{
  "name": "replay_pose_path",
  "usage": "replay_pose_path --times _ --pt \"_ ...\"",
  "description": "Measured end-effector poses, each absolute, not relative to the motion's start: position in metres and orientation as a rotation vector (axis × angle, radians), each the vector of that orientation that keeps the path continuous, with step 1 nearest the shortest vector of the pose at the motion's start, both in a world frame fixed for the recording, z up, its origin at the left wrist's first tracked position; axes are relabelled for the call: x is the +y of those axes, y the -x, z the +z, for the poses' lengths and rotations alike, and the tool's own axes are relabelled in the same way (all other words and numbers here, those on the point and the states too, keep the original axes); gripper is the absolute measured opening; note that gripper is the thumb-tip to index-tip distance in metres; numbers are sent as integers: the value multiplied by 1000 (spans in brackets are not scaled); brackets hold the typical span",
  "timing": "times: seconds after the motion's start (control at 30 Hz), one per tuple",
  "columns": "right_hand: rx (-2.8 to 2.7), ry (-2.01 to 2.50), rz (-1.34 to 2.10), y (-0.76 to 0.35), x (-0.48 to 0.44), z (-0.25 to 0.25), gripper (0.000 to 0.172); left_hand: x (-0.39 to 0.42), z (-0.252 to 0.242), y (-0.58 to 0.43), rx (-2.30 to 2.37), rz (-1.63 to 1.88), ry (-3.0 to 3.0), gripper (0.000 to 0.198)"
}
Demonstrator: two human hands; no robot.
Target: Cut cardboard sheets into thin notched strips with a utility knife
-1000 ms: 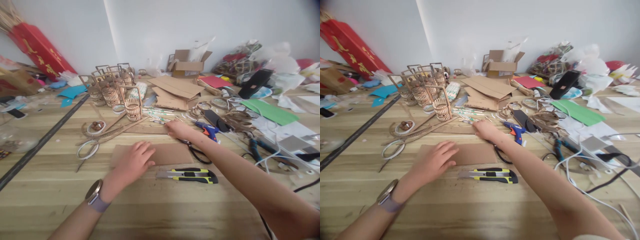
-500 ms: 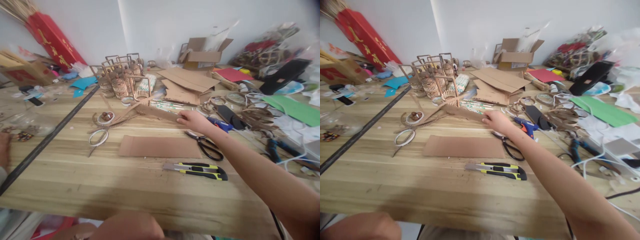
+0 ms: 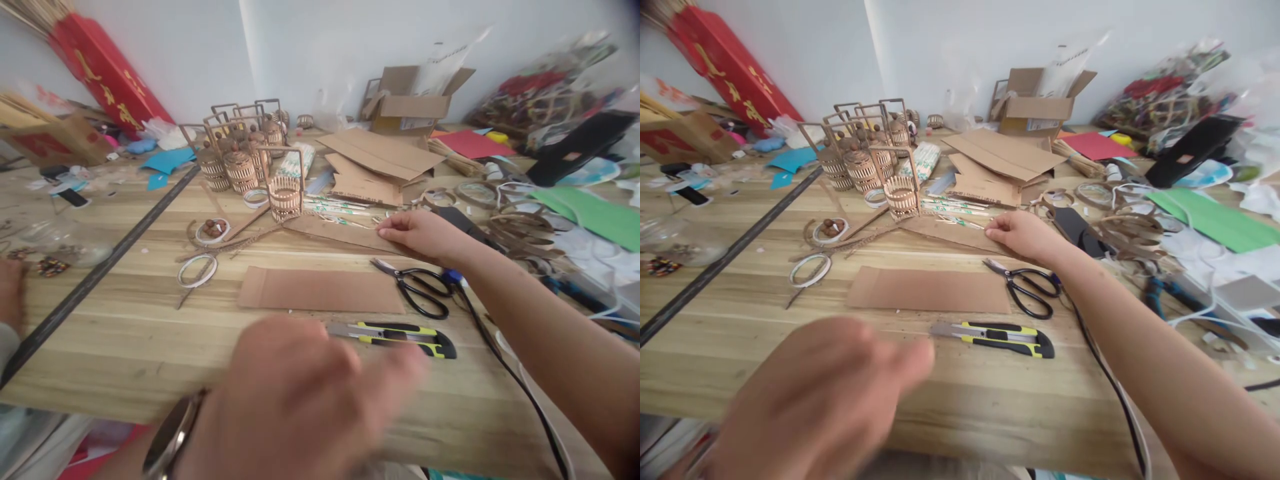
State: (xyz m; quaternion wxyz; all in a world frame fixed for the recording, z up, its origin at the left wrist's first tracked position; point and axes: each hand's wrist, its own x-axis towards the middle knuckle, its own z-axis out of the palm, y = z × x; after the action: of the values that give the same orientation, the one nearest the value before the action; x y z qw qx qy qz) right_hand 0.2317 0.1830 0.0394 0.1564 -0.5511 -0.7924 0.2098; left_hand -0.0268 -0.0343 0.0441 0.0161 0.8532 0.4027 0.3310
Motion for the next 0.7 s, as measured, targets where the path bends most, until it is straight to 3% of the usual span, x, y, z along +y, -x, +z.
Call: replay_pose_path --times 0.1,0.23,0.37,0.7 --pt "-2291 1536 599 -237 180 41 32 32 45 51 1549 1242 -2669 21" --pt "-2336 1552 606 -238 170 45 31 99 11 84 2219 548 -2469 31" --pt "-2354 1556 692 -238 162 47 33 131 -11 102 2253 223 -2449 24" --pt "-2420 1365 1013 -265 152 26 50 138 -14 114 2339 176 -2509 31"
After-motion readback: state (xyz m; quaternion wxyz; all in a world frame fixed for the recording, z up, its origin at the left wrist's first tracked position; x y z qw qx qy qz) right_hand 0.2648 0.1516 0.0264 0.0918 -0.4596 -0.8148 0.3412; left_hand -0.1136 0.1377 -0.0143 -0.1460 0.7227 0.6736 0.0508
